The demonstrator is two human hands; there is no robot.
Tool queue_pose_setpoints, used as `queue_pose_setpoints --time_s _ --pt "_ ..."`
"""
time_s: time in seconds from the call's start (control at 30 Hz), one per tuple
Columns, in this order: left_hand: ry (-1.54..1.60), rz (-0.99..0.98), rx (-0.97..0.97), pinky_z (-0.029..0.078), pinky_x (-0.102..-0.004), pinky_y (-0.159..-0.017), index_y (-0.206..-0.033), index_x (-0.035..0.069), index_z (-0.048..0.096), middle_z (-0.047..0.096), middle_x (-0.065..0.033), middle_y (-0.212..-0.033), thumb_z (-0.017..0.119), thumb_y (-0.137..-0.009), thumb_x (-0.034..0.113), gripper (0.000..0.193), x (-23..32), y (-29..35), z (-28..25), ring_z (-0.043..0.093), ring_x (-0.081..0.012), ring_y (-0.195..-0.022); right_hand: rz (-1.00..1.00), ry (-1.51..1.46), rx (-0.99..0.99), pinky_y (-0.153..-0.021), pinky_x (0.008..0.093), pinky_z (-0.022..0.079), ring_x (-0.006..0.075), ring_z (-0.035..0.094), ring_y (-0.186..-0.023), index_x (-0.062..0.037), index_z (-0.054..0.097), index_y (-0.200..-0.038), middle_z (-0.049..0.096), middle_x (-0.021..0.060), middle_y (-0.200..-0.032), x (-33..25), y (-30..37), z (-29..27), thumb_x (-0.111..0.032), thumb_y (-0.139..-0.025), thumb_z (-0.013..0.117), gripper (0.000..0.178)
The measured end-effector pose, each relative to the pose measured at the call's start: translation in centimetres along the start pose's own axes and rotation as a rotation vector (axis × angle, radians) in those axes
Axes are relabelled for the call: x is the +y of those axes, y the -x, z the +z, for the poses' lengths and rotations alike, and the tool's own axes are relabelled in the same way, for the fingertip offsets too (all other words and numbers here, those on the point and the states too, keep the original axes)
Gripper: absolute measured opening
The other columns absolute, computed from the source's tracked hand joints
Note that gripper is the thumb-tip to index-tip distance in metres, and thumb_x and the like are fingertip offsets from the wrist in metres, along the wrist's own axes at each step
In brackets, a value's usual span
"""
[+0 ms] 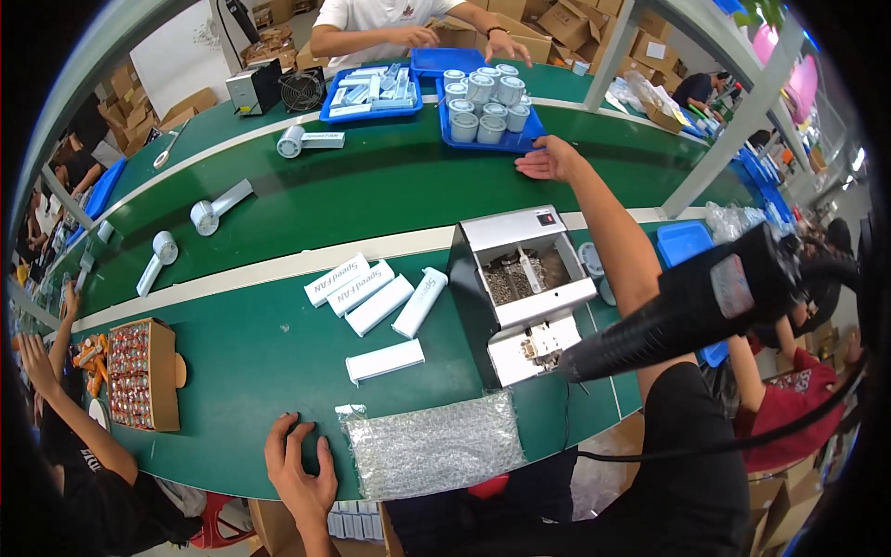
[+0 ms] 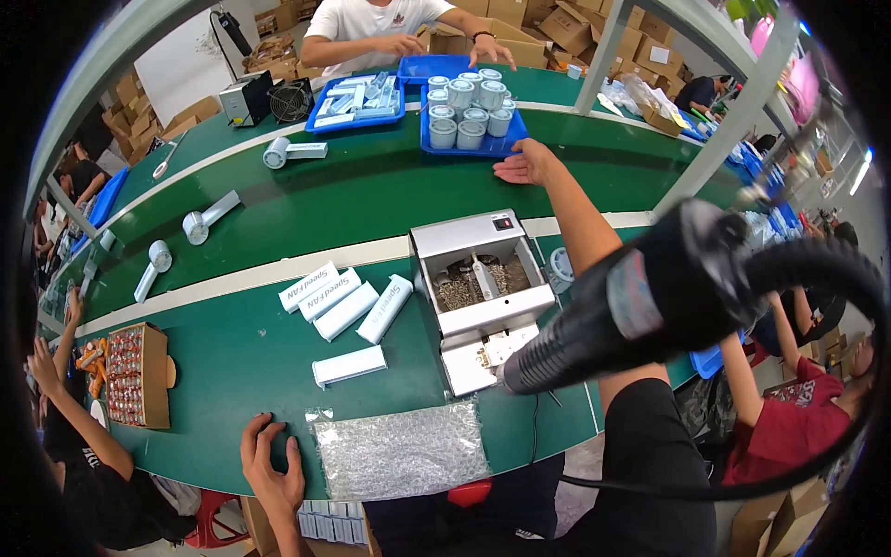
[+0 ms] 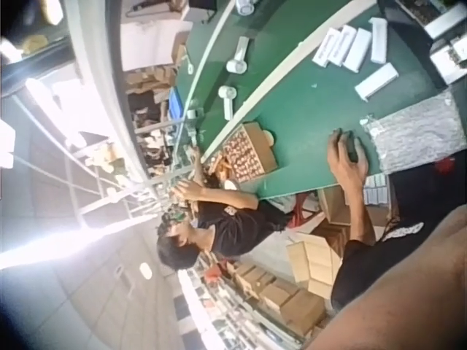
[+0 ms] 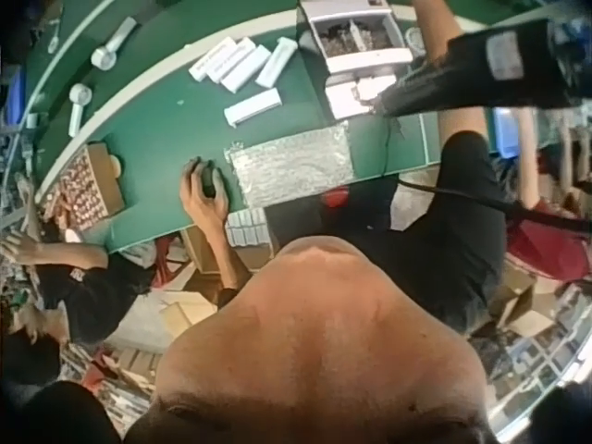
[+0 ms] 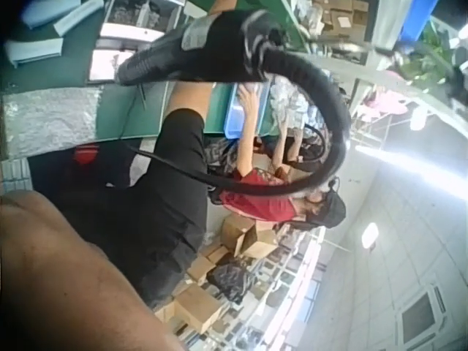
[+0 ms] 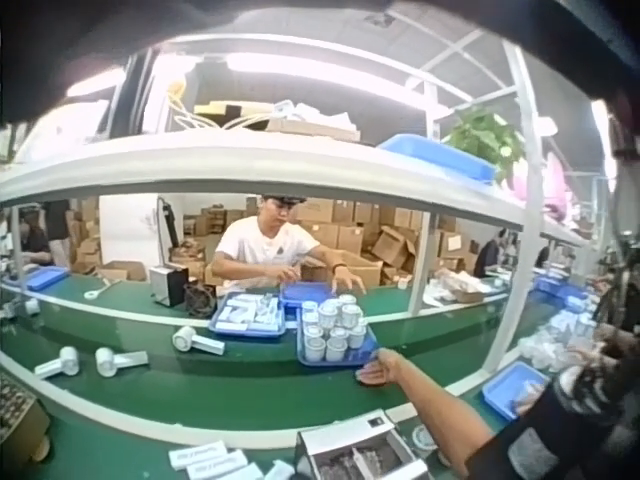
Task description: Assemble small portable fans on a production line using an electric screwdriver.
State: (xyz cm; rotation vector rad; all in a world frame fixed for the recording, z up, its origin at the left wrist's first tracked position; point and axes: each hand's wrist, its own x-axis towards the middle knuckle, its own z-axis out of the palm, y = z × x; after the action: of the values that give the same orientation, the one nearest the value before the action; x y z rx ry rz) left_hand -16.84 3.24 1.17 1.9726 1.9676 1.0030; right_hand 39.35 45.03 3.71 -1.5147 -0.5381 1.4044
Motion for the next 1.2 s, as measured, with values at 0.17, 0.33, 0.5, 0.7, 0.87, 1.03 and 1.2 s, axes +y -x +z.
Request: queue_pose_setpoints --time_s 0.17,0.33,0.5,0.7,0.87,1.03,1.2 --pt "0.003 0.028 0.021 0.050 -0.0471 -0.104 -0.107 0.001 0.071 0.065 -0.0178 -0.129 0.072 -0.085 0.004 0.022 0.3 0.0 0.1 0.062 -0.0398 -0.123 -0.253 0.109 0.012 -0.100 0.0513 0.058 0.0412 0.068 -0.118 0.0129 0.032 -0.151 0.062 0.0323 -0.136 -1.9 3.4 -1.5 -0.035 -0.105 0.049 0.069" --pt "0.004 0.047 0.028 0.050 -0.0468 -0.103 -0.109 0.001 0.071 0.066 -0.0181 -0.129 0.073 -0.087 0.005 0.022 0.1 0.3 0.0 0.062 -0.0400 -0.122 -0.296 -0.135 0.037 -0.103 0.0550 0.056 0.0432 0.061 -0.130 0.0104 0.020 -0.158 0.052 0.0359 -0.146 -3.4 5.6 1.3 -0.043 -0.103 0.055 0.084" --pt "0.010 0.077 0.042 0.050 -0.0463 -0.102 -0.109 0.001 0.071 0.066 -0.0180 -0.129 0.072 -0.088 0.005 0.022 0.1 0.1 0.3 0.062 -0.0399 -0.121 -0.352 -0.161 -0.045 -0.104 0.0564 0.053 0.0439 0.060 -0.130 0.0092 0.022 -0.157 0.054 0.0355 -0.144 -4.4 5.9 3.2 -0.043 -0.102 0.058 0.084" --pt "0.009 0.052 0.030 0.050 -0.0462 -0.102 -0.109 0.002 0.071 0.066 -0.0177 -0.130 0.072 -0.088 0.005 0.022 0.0 0.1 0.2 0.062 -0.0394 -0.121 -0.361 -0.201 -0.148 -0.106 0.0579 0.052 0.0459 0.060 -0.128 0.0105 0.028 -0.151 0.055 0.0375 -0.139 -4.0 5.7 7.0 -0.043 -0.101 0.060 0.080" --pt "0.000 0.045 0.025 0.051 -0.0466 -0.101 -0.109 0.002 0.071 0.066 -0.0175 -0.130 0.073 -0.087 0.005 0.022 -0.2 0.3 0.0 0.062 -0.0390 -0.122 -0.441 -0.375 -0.232 -0.105 0.0662 0.050 0.0487 0.055 -0.130 0.0103 0.022 -0.151 0.047 0.0385 -0.141 -4.3 6.1 9.0 -0.052 -0.098 0.066 0.093" --pt "0.001 0.029 0.026 0.051 -0.0463 -0.101 -0.109 0.001 0.071 0.066 -0.0174 -0.129 0.073 -0.087 0.004 0.023 -0.4 0.7 -0.3 0.063 -0.0389 -0.121 -0.474 -0.567 -0.329 -0.109 0.0706 0.045 0.0513 0.051 -0.134 0.0074 0.005 -0.161 0.033 0.0405 -0.152 -4.1 8.9 11.0 -0.058 -0.095 0.069 0.112" --pt "0.025 0.072 -0.037 0.050 -0.0464 -0.101 -0.109 0.000 0.070 0.066 -0.0184 -0.128 0.071 -0.088 0.004 0.022 0.2 0.0 0.1 0.063 -0.0400 -0.119 -0.543 -0.364 -0.428 -0.106 0.0703 0.051 0.0485 0.053 -0.133 0.0013 0.037 -0.147 0.042 0.0279 -0.147 -4.9 7.5 11.9 -0.017 -0.105 0.058 0.050"
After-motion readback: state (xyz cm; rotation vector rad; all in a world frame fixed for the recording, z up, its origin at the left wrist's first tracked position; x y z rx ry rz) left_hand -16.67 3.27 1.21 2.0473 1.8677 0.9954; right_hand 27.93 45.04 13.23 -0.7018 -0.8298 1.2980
